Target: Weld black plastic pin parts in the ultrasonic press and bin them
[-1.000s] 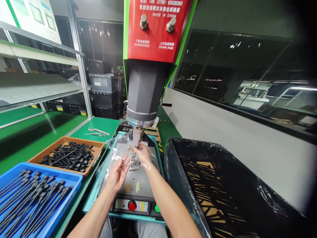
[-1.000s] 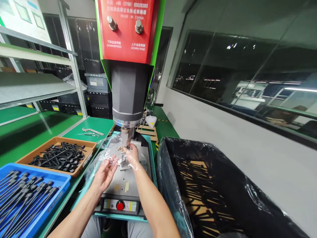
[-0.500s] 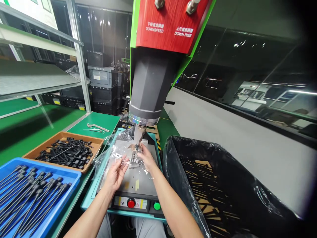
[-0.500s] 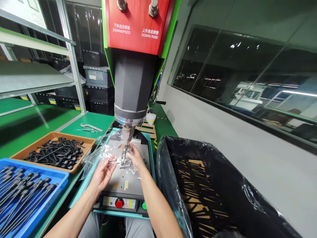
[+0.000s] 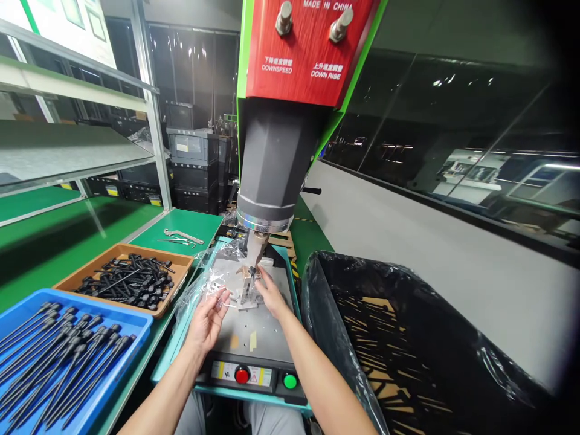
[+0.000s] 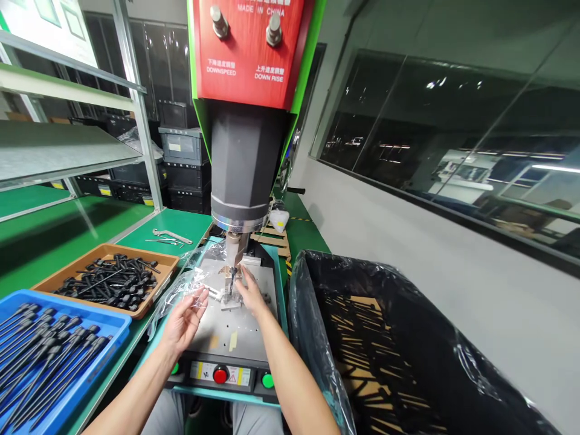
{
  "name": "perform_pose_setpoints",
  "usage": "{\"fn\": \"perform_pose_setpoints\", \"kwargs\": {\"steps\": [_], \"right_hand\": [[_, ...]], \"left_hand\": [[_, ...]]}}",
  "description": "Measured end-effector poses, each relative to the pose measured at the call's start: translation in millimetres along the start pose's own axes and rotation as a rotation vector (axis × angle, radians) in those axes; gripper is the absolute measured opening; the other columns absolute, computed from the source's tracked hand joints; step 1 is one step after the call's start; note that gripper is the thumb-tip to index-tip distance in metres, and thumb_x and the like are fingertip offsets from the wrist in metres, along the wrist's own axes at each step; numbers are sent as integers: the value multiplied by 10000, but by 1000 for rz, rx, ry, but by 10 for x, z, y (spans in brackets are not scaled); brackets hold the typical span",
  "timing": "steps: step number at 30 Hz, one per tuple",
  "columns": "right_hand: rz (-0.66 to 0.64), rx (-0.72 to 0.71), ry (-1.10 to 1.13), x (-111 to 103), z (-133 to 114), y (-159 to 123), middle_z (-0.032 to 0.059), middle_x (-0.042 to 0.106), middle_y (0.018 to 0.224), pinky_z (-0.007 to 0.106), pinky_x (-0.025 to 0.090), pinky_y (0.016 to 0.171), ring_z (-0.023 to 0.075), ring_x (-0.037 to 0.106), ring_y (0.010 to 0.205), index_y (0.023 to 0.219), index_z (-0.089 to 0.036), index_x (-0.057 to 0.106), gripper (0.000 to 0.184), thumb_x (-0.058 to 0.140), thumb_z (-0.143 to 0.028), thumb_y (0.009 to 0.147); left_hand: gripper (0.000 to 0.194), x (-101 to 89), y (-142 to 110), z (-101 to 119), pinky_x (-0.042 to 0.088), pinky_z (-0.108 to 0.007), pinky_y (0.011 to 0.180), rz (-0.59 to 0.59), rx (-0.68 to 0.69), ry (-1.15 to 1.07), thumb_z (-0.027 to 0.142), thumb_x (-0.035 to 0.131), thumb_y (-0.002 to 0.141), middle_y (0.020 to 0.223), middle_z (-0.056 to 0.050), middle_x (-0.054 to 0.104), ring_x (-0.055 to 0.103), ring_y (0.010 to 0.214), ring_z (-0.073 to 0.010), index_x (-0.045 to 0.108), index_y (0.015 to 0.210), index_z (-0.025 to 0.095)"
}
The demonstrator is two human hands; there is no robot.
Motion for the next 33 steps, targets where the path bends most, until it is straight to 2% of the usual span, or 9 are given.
{"fn": "perform_pose_setpoints", "kwargs": {"steps": [4, 6, 9, 12, 16, 20, 25, 29, 33], "right_hand": [[36, 25, -61, -82, 152, -115, 30, 440, 1469, 383, 100, 1188, 229, 232, 1436, 1197, -286, 652, 592, 770, -500, 658], [91, 91, 15, -125, 216, -104, 38, 439, 1467, 407, 135, 1181, 242, 227, 1437, 1194, -291, 642, 648, 773, -563, 621], [132, 193, 136, -150, 244, 11, 93, 548, 1358, 474, 348, 1072, 276, 425, 1331, 1258, -279, 575, 717, 629, -712, 689], [123, 302, 278, -119, 198, 186, 112, 705, 1024, 429, 531, 785, 266, 672, 958, 1195, -232, 595, 702, 460, -774, 768], [120, 382, 398, -47, 76, 405, 50, 709, 750, 300, 493, 507, 205, 657, 609, 1042, -209, 635, 532, 676, -627, 714], [189, 343, 501, -25, -83, 575, 23, 709, 723, 242, 481, 480, 173, 657, 604, 974, -205, 620, 424, 825, -306, 616], [341, 226, 603, -188, -362, 621, 17, 713, 757, 197, 490, 446, 135, 648, 591, 847, -210, 624, 305, 791, -158, 597], [459, 106, 646, -462, -669, 532, -3, 699, 767, 146, 481, 438, 95, 628, 588, 828, -213, 617, 275, 768, -137, 611], [586, -34, 651, -783, -1047, 380, -7, 677, 768, 125, 469, 461, 73, 607, 596, 877, -196, 624, 307, 750, -115, 609]], "left_hand": [[141, -175, -75, 116, 444, -439, 1062, -10, 6, -97, 40, 612, 746, 1248, -127, 649, 569, 1207, -300, 675, 663, 135], [159, -267, -139, 155, 424, -462, 1074, -13, 5, -122, 37, 601, 723, 1258, -125, 644, 540, 1238, -312, 655, 609, 134], [135, -354, -238, 182, 432, -487, 1060, 6, -5, -117, 47, 604, 710, 1235, -139, 655, 529, 1245, -333, 660, 619, 130], [123, -365, -305, 195, 470, -476, 1024, 30, -15, -96, 70, 618, 720, 1241, -139, 650, 544, 1226, -344, 661, 620, 129], [112, -324, -351, 235, 511, -458, 979, 1, -28, -52, 93, 648, 723, 1271, -118, 635, 568, 1199, -341, 661, 624, 145], [71, -267, -358, 325, 528, -466, 957, -28, 2, 2, 107, 693, 711, 1261, -114, 640, 597, 1160, -346, 670, 657, 148], [37, -24, -251, 477, 562, -437, 904, -83, 42, 36, 116, 690, 729, 1266, -133, 632, 627, 1111, -336, 666, 705, 131], [62, 357, -47, 535, 597, -368, 814, -169, 49, 58, 97, 653, 763, 1267, -136, 627, 655, 1062, -305, 630, 714, 125], [66, 756, 209, 407, 604, -295, 744, -187, -3, 49, 78, 581, 803, 1274, -150, 613, 664, 1042, -275, 631, 779, 113]]}}
Point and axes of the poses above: each hand's wrist, its own y-axis towards the middle knuckle, its own x-axis out of the palm, z = x × y, the point moved 2 cm from there along y, towards the middle knuckle
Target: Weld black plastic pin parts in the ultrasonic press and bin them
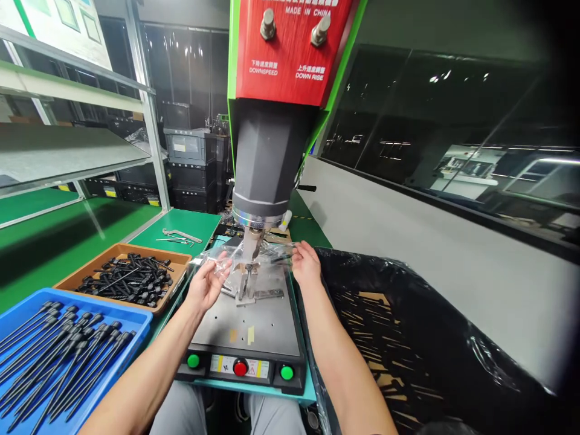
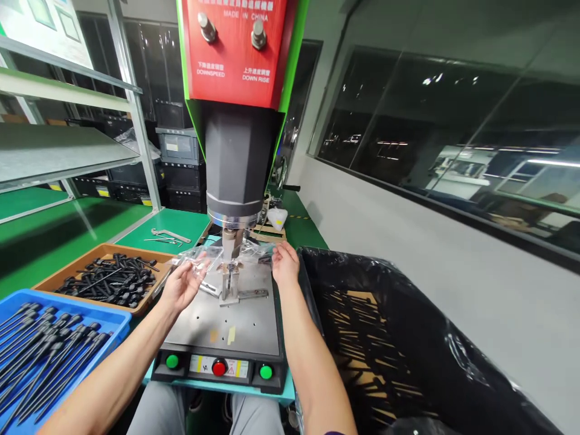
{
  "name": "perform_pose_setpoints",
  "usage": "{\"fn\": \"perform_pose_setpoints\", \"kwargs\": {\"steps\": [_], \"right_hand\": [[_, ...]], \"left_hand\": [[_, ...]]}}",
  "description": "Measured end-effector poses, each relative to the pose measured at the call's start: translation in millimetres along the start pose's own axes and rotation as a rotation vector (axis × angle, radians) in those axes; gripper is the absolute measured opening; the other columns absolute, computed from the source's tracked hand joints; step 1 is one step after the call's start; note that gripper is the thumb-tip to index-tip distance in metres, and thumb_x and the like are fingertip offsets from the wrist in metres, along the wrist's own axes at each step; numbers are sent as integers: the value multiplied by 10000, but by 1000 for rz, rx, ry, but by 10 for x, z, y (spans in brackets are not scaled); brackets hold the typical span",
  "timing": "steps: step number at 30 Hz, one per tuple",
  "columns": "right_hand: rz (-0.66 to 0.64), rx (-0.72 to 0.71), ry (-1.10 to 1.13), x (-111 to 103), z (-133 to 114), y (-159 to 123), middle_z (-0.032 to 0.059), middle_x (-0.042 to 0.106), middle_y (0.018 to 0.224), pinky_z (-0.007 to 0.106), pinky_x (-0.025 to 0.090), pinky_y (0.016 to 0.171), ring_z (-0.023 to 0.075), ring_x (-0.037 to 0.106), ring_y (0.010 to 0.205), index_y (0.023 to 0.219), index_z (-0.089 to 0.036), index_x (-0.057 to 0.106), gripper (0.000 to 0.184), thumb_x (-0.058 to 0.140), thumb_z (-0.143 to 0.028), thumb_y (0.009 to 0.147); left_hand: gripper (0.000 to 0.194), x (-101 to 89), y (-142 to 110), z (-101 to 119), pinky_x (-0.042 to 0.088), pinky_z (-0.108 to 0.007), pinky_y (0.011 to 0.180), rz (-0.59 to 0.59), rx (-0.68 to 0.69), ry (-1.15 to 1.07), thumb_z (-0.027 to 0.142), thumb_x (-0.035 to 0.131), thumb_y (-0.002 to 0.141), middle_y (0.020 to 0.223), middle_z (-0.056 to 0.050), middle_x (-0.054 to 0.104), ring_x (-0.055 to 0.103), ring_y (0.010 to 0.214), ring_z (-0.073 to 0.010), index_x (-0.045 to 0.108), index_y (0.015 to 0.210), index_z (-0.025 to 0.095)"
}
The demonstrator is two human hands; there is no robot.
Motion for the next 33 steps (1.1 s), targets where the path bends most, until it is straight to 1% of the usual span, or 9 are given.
{"fn": "perform_pose_setpoints", "kwargs": {"steps": [5, 9, 14, 18, 21, 24, 29, 31, 33], "right_hand": [[46, -238, -15, -138, -526, -309, 2, 660, 889, 157, 469, 467, 89, 606, 638, 984, -204, 623, 378, 767, -191, 635], [85, -414, -189, -377, -396, -816, 38, 639, 1010, 190, 471, 468, 130, 618, 719, 1028, -206, 636, 359, 754, -265, 694], [66, -109, -130, -655, 261, -1199, 32, 645, 916, 225, 479, 503, 137, 622, 669, 1004, -197, 644, 402, 784, -292, 639], [15, -12, -102, -657, 544, -1237, 4, 626, 860, 252, 502, 556, 159, 644, 709, 932, -201, 665, 375, 810, -241, 589], [-44, 40, -85, -573, 579, -1170, 4, 632, 844, 303, 538, 679, 182, 657, 794, 839, -190, 675, 299, 808, -203, 572], [-97, 37, -40, -481, 447, -1021, 21, 660, 889, 328, 536, 766, 219, 653, 928, 816, -196, 680, 245, 774, -194, 590], [-357, 265, 320, -490, 215, -747, 69, 627, 1236, 290, 530, 707, 296, 574, 1173, 742, -213, 660, 129, 687, -176, 621], [-288, 288, 459, -613, 271, -663, 44, 648, 1205, 272, 536, 695, 245, 590, 1153, 725, -232, 639, 76, 643, -194, 659], [-133, 376, 444, -738, 471, -597, 28, 697, 1044, 241, 540, 632, 182, 661, 985, 684, -226, 597, 47, 600, -184, 703]], "left_hand": [[78, 223, 264, -321, 607, -273, 704, 52, -90, -61, 66, 547, 810, 1108, -161, 673, 691, 961, -254, 602, 776, 109], [68, 139, 346, -414, 586, -211, 543, 51, -117, -60, 84, 545, 795, 1021, -114, 702, 714, 782, -199, 598, 793, 126], [148, -122, 489, -211, 519, -176, 399, 76, -132, -11, 88, 539, 765, 989, -96, 718, 701, 669, -168, 620, 882, 128], [213, -262, 670, -19, 584, -238, 516, 111, -137, 40, 68, 509, 738, 915, -112, 716, 703, 689, -185, 628, 913, 97], [203, -312, 803, 53, 595, -286, 551, 126, -147, 63, 51, 489, 698, 890, -130, 709, 692, 672, -192, 623, 845, 93], [95, -312, 904, 85, 602, -359, 580, 112, -169, 71, 57, 504, 651, 947, -165, 704, 689, 700, -222, 564, 684, 124], [132, -222, 964, 112, 525, -626, 836, -31, -170, -8, 136, 542, 590, 1148, -169, 665, 630, 1061, -374, 430, 526, 162], [174, -196, 948, 104, 464, -675, 901, -131, -146, -83, 151, 556, 563, 1206, -153, 644, 554, 1177, -417, 398, 490, 163], [218, -200, 921, 79, 433, -686, 934, -200, -128, -136, 157, 569, 546, 1245, -146, 624, 498, 1236, -440, 368, 461, 161]]}}
Point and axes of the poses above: each hand's wrist, its own y-axis towards the middle knuckle, its own x-axis out of the palm, z = x × y, the point moved 2 cm from there along y, towards the middle knuckle
